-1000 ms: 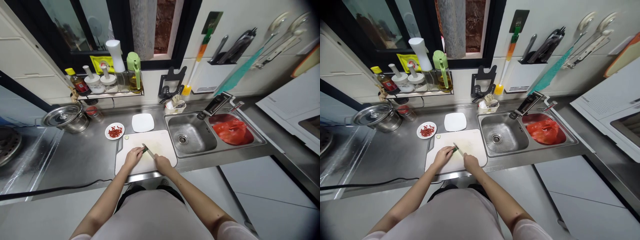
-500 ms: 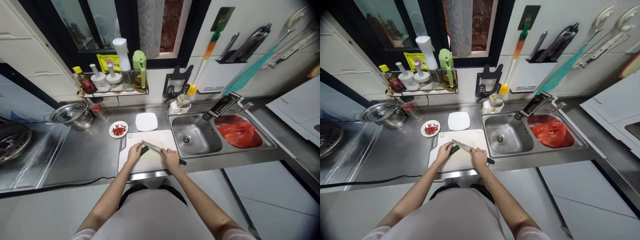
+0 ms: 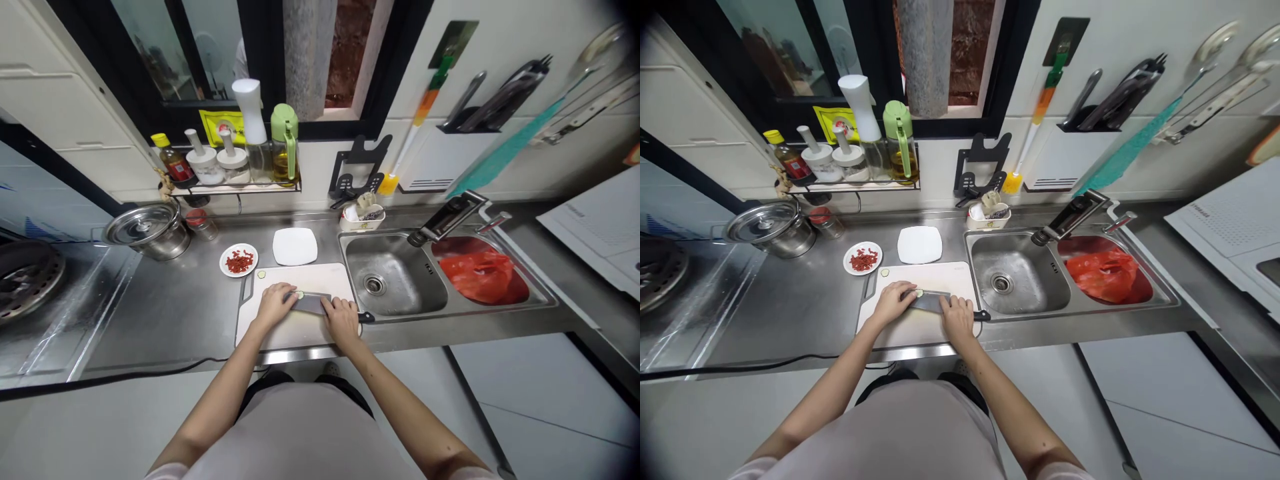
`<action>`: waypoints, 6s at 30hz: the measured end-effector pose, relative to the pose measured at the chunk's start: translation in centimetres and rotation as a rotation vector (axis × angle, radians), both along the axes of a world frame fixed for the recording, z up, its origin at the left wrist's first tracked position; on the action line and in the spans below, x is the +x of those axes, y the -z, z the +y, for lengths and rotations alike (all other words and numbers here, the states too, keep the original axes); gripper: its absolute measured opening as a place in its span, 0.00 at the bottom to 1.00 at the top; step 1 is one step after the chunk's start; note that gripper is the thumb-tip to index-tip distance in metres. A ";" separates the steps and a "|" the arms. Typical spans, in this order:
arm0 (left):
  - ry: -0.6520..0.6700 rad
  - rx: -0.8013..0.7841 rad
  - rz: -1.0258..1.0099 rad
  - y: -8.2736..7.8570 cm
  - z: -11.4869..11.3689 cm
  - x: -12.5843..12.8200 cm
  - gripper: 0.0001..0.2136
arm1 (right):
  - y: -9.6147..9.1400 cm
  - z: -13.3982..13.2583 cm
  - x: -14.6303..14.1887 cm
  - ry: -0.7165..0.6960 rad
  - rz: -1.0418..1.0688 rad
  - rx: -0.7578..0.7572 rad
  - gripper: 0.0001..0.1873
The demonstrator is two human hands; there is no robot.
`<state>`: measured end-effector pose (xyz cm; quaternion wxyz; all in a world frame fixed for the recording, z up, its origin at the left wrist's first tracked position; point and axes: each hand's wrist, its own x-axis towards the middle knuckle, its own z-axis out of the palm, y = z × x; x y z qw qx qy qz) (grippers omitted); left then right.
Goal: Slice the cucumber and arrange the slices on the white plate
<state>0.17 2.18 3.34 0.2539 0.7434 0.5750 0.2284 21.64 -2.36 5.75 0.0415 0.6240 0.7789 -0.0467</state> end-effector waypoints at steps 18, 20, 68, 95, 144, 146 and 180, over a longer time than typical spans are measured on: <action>0.022 -0.100 -0.089 0.2 1.3 0.6 0.07 | 0.1 0.6 0.2 -0.114 -0.060 0.110 0.18; 0.008 -0.098 -0.119 0.5 1.7 0.4 0.05 | 0.2 0.7 0.2 -0.121 -0.057 0.110 0.19; -0.701 0.154 -0.048 5.7 6.1 -6.0 0.08 | 1.9 2.0 2.7 0.103 0.064 0.057 0.19; -0.003 0.113 -0.019 6.0 -2.5 -0.4 0.13 | 0.7 2.4 0.5 0.215 0.269 -0.286 0.18; 0.064 0.251 -0.025 6.4 -3.6 0.0 0.14 | -1.2 -0.3 -2.9 -0.002 0.125 -0.451 0.14; 0.065 0.256 -0.028 6.4 -3.6 0.0 0.14 | -1.3 -0.3 -2.8 -0.006 0.130 -0.450 0.14; 0.076 0.352 -0.064 7.1 -3.4 0.0 0.13 | -1.2 -2.2 -0.9 0.012 0.121 -0.503 0.13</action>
